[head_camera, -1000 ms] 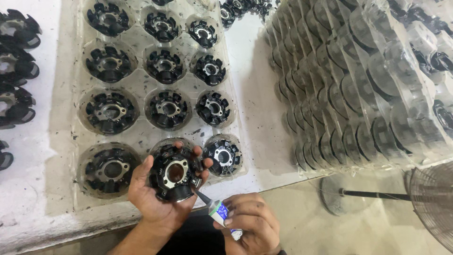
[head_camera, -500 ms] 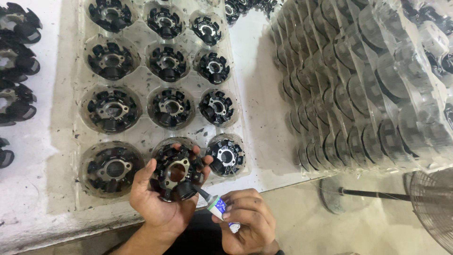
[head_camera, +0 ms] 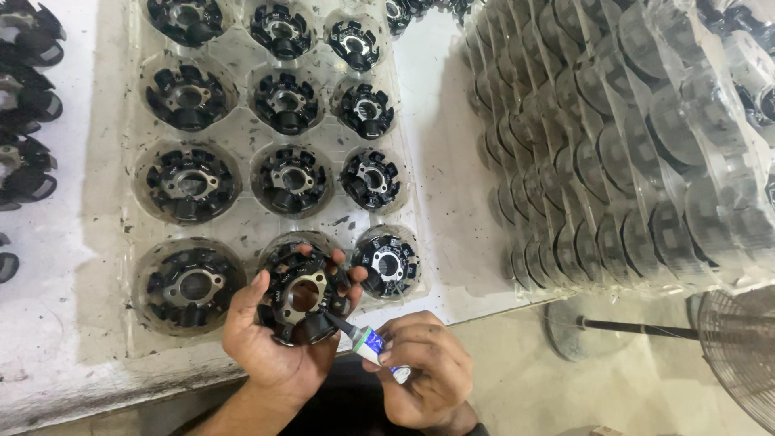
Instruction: The person sits at a workbench and applies adhesive from a small tube to black plastic rotor-like parts, rotating each part by hand to reach the surfaces. They place the treated parts into a molded plastic tray and pick up the next part, occasionally wiping the tube with a cloth.
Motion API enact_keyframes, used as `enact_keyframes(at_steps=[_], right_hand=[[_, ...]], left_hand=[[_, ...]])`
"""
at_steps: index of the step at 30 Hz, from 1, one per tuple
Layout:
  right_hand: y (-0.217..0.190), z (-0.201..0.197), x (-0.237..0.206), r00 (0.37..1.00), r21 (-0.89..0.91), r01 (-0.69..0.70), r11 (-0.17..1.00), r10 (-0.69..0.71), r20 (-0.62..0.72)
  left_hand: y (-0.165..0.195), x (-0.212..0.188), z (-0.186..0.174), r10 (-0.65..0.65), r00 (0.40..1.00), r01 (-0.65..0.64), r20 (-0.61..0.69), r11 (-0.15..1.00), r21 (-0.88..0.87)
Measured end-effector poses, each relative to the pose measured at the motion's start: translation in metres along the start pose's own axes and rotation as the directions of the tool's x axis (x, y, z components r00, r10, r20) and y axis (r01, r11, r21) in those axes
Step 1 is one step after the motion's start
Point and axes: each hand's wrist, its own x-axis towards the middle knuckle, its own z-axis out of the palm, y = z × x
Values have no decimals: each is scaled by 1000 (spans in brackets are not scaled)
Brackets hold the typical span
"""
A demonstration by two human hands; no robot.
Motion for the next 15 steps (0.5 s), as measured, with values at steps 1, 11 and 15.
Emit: enact_keyframes(at_steps=[1, 11, 15], right_hand=[[0, -1, 0, 1000, 4, -4, 1000, 4, 7], [1, -5, -7, 998, 42, -54, 998, 56, -33], [3, -4, -7, 998, 26, -45, 999, 46, -36]], left_hand=[[0, 0, 0, -2, 1000, 2, 0, 1000, 1], [-1, 0, 2, -4, 1000, 5, -16, 1000, 22], [-3, 0, 2, -2, 1000, 2, 3, 1000, 22]])
